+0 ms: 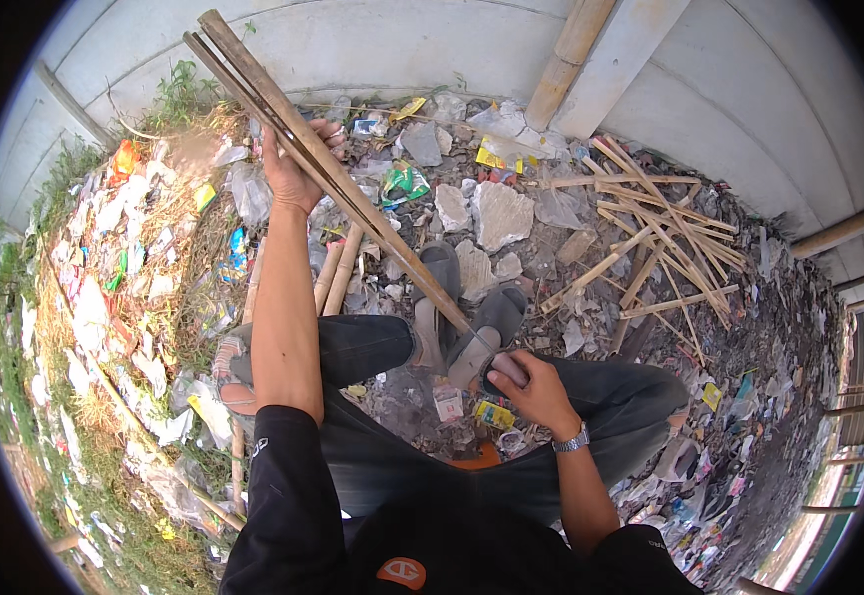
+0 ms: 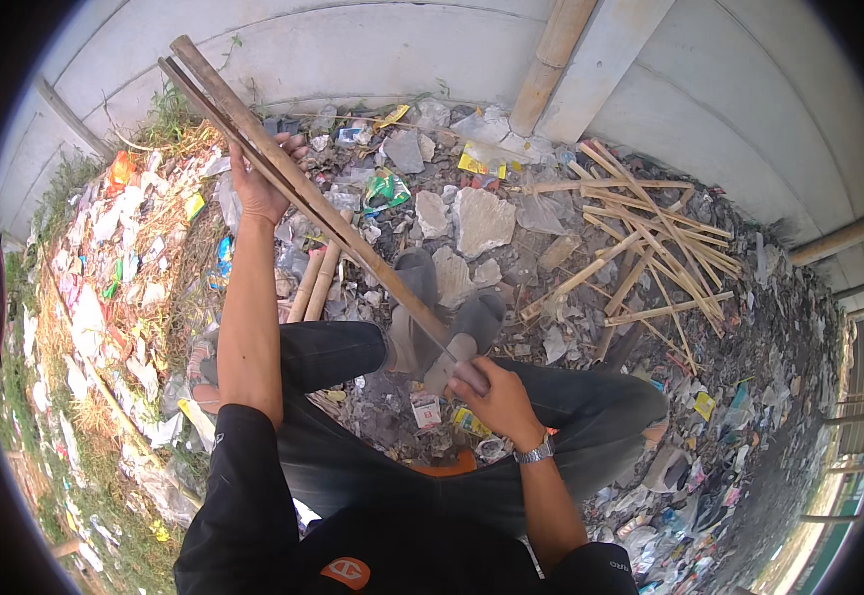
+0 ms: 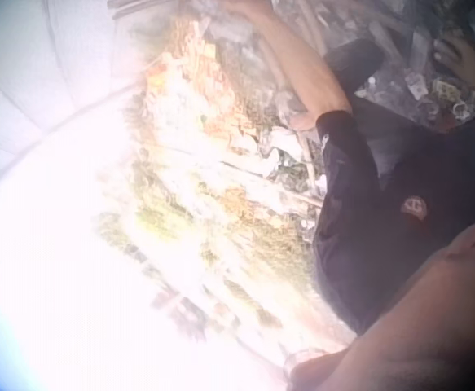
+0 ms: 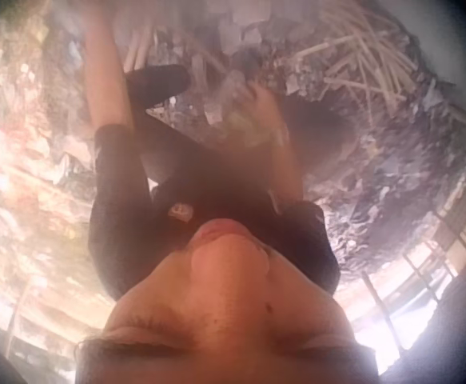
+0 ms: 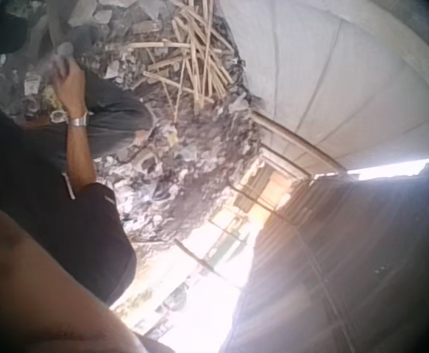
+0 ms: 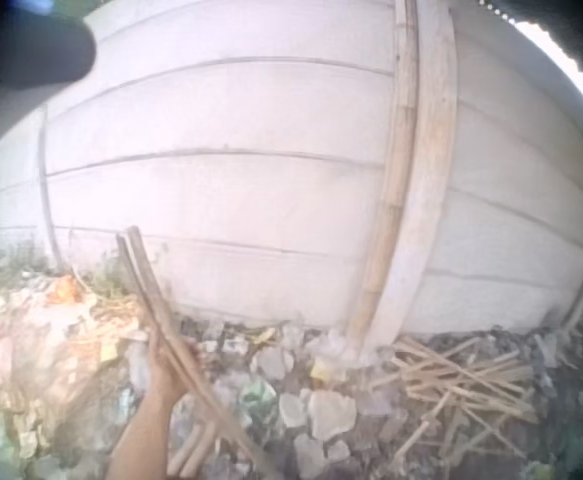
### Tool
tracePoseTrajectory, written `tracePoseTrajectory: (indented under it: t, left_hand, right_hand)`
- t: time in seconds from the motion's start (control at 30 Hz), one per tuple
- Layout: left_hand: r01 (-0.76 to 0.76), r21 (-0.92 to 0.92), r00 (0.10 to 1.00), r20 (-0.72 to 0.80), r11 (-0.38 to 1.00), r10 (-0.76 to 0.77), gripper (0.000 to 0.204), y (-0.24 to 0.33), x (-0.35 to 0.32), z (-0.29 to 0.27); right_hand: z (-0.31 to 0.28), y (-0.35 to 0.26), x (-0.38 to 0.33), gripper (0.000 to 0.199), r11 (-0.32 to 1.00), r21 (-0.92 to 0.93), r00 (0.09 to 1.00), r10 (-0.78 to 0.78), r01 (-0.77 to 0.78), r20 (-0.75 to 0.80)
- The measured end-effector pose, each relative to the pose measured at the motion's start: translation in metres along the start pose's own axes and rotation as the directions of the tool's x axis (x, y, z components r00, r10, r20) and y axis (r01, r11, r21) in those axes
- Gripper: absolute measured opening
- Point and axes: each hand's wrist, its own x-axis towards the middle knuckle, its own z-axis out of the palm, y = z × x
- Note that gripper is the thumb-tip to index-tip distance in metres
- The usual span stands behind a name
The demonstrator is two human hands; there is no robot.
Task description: The person sits on a debris-covered ground and uses a machete to split long bamboo poles into thin strips. They repeatedly position the bamboo vertically, strike it with the machete to split it, and then separate the resulting strips by hand.
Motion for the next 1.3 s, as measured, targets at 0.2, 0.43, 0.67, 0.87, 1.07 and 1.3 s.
tracePoseTrajectory:
  t: [0.2,0.43,0.67,0.87,1.07,1.3]
  left_hand:
    - [0.062,0.013,0.956,0.285,0.998,-0.063,0.118,-0.002,-0.008,0.035]
    - [0.338,-0.140,0.588,0.804,0.931,-0.093,0.095,0.017,0.048,0.041]
    - [0.206,-0.314,0.728,0.682,0.927,0.069,0.079,0.024,0.029,0.045]
    - [0.122,-0.206,0.771,0.636,0.971,0.038,0.081,0.064,0.042,0.064]
    - [0.176,-0.322,0.722,0.685,0.930,0.100,0.069,0.052,0.066,0.014]
    - [0.161,-0.357,0.693,0.705,0.920,0.153,0.073,0.038,0.071,0.020]
  right_hand:
    - [-0.015,0.013,-0.047,0.073,0.981,0.167,0.983,-0.120,0.096,0.140]
    - [-0.003,0.048,-0.067,0.060,0.908,0.406,0.994,-0.102,0.107,-0.034]
    - [0.000,0.057,-0.062,0.043,0.842,0.521,0.987,0.158,-0.136,0.002]
    - [-0.001,0.051,-0.063,0.046,0.984,0.175,0.999,0.022,-0.026,0.029]
    - [0.000,0.029,-0.046,0.046,0.961,0.278,0.988,0.058,-0.016,-0.143]
    - [-0.048,-0.066,-0.020,0.042,0.985,0.102,0.970,0.155,-0.138,-0.187]
